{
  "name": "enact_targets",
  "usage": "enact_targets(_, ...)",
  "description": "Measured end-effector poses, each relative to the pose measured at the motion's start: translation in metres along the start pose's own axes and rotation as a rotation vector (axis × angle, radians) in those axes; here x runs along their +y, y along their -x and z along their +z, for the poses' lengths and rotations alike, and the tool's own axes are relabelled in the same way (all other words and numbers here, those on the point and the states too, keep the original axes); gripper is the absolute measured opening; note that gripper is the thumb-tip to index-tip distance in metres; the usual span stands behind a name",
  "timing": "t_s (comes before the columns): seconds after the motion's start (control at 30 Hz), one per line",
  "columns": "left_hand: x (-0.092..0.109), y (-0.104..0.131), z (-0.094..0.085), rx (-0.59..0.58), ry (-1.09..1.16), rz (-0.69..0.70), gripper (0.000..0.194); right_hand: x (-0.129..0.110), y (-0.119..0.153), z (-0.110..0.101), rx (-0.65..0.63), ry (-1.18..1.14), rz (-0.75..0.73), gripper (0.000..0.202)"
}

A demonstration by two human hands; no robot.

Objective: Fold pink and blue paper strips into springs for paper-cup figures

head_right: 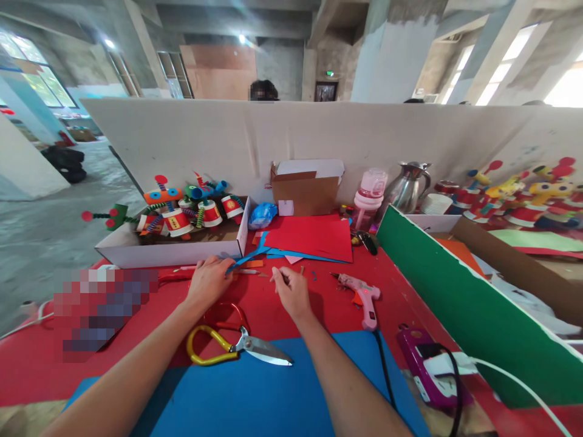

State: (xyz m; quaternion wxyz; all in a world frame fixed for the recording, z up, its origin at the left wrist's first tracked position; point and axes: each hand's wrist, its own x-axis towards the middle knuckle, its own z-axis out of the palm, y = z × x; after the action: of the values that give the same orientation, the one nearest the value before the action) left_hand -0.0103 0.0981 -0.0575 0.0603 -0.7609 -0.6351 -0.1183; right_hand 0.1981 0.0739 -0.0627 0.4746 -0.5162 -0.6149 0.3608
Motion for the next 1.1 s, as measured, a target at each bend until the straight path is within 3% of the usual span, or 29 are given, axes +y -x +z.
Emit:
enact_targets(0.13,-0.002,-0.001,-0.008,0.149,0.149,-0.050,0.026,0.002,-0.003,-0.001,0.025,-0.057,0.004,0.041)
enact_targets(0.23,0.002,-0.001,-0.018,0.227,0.540,-0.099,0.024,0.001,-0.003,0.000,-0.043,-0.191,0.057,0.039)
enact_targets(0.33,0.014,0.002,-0.024,0.040,0.994,-0.036,0.024,-0.003,-0.001,0.003,-0.180,-0.347,0.167,0.033)
enact_targets(0.43,0.027,0.006,-0.024,-0.209,1.129,0.073,0.024,-0.006,0.000,0.004,-0.225,-0.488,0.224,0.036)
enact_targets(0.63,0.024,0.007,-0.019,-0.446,1.012,0.260,0.020,-0.003,-0.010,-0.013,-0.041,-0.744,0.259,0.037)
enact_targets(0.77,0.015,0.004,-0.020,-0.511,1.074,0.152,0.019,0.001,-0.017,-0.022,0.111,-0.770,0.270,0.042)
enact_targets(0.87,0.011,0.000,-0.021,-0.429,1.191,-0.085,0.024,0.006,-0.021,-0.025,0.230,-0.762,0.272,0.047)
enact_targets(0.97,0.005,-0.005,-0.020,-0.198,1.255,-0.292,0.027,0.012,-0.024,-0.028,0.305,-0.734,0.249,0.046)
enact_targets(1.03,0.001,-0.006,-0.019,-0.099,1.332,-0.350,0.028,0.016,-0.026,-0.031,0.337,-0.737,0.230,0.045)
enact_targets(1.1,-0.001,-0.006,-0.018,-0.085,1.424,-0.365,0.028,0.020,-0.027,-0.034,0.357,-0.750,0.230,0.042)
